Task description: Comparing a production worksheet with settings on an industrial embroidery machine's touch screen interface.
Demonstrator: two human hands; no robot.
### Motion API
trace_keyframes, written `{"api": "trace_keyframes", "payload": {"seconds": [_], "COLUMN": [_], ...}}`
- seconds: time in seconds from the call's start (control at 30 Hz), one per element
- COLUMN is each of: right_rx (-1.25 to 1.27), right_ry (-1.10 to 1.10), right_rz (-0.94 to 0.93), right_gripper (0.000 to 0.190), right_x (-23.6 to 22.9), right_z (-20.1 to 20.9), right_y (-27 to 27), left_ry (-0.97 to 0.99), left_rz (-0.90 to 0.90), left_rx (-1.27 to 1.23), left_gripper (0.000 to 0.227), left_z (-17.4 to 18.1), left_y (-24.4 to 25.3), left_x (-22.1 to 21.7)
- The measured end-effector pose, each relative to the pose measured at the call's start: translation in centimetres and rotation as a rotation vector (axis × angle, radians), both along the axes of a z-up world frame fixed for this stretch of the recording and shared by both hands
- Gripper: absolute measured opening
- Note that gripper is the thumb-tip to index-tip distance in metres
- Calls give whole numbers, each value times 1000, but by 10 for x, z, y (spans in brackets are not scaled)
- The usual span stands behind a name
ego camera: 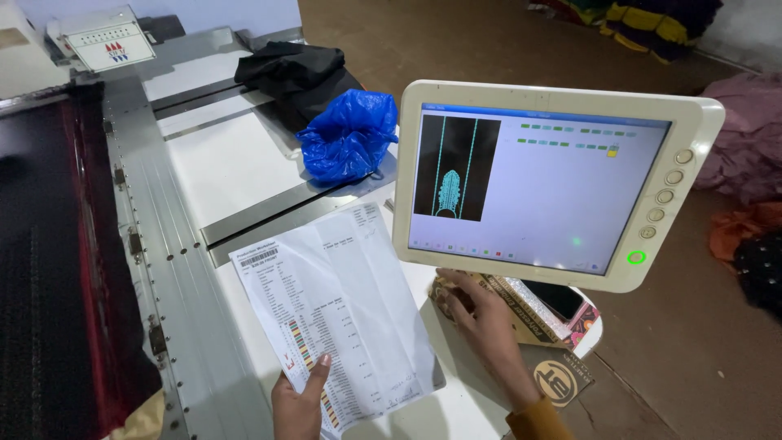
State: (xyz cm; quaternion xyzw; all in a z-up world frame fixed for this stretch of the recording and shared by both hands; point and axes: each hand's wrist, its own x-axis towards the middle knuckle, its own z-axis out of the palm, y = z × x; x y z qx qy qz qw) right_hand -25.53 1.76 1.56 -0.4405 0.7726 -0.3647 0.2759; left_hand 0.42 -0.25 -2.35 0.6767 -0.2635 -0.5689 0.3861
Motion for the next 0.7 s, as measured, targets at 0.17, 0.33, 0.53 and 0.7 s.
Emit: {"api": "trace_keyframes", "payload": {"seconds": [0.17, 0.33, 0.53, 0.7], "right_rx": [39, 51, 12, -53], "right_ry": [-192, -438, -617, -619], "right_rz": [141, 145, 21, -34], "right_gripper": [50, 51, 44, 45], "right_x": [3, 21, 24, 24], "right_z": [-5, 18, 16, 22], "right_y": [3, 12, 14, 12], "left_ry": [0, 75, 94, 152], "left_rz": [-47, -83, -148, -219], "left_rx": [52, 16, 13, -12], "left_gripper": [44, 45, 44, 44], "left_z": [25, 35, 59, 89], "left_y": [4, 8, 10, 4], "left_x": [-9, -16, -20, -14]}}
